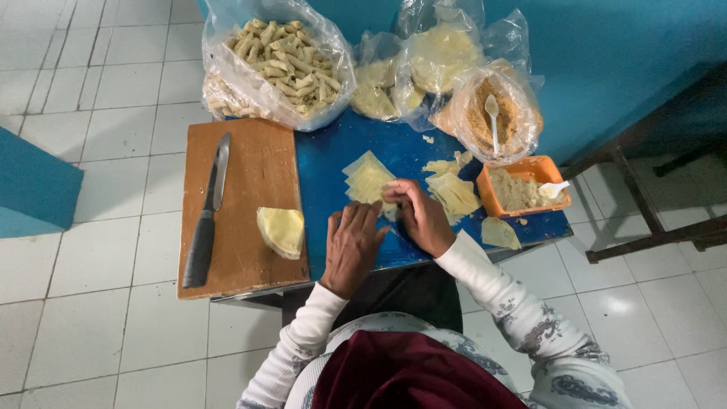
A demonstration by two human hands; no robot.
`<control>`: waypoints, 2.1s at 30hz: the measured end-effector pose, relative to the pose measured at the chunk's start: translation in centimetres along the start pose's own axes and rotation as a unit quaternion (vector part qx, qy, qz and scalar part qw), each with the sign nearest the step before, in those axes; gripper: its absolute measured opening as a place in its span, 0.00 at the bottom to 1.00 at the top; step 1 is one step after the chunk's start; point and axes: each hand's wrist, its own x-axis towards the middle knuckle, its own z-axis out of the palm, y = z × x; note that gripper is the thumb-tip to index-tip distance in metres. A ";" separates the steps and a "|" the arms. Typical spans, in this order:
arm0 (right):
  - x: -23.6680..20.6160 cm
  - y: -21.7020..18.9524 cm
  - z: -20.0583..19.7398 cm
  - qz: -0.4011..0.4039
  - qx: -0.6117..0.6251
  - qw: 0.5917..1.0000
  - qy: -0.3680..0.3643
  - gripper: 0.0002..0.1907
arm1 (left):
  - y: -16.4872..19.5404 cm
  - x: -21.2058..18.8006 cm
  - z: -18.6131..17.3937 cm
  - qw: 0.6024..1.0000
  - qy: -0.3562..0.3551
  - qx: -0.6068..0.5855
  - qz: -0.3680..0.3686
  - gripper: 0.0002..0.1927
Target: The person folds flat dough pieces into filled, layered shapes at a small blue table, pressing each fold closed and stacking the finished pieces with a growing pile of folded dough on the table. A knife rests unused on a wooden board beside the work area.
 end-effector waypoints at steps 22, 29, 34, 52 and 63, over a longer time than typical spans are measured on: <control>-1.7 2.1 -8.6 0.050 -0.263 0.963 -0.035 0.20 | -0.5 0.3 1.2 0.998 0.004 0.060 0.033 0.21; -1.4 0.9 -9.1 -0.041 -0.345 0.937 -0.034 0.18 | -0.7 0.2 1.3 0.998 0.009 0.051 0.033 0.21; 0.1 1.1 -12.9 0.071 -0.130 0.988 -0.048 0.19 | -0.2 0.4 1.0 0.999 0.020 0.027 0.024 0.17; 0.6 -3.2 -8.1 0.045 0.090 0.994 0.052 0.19 | 0.7 1.9 5.3 0.629 -0.003 -0.745 -0.222 0.04; -1.2 -7.1 -2.8 -0.007 -0.021 0.994 0.107 0.24 | 0.8 0.4 2.5 0.776 0.059 -0.606 -0.167 0.10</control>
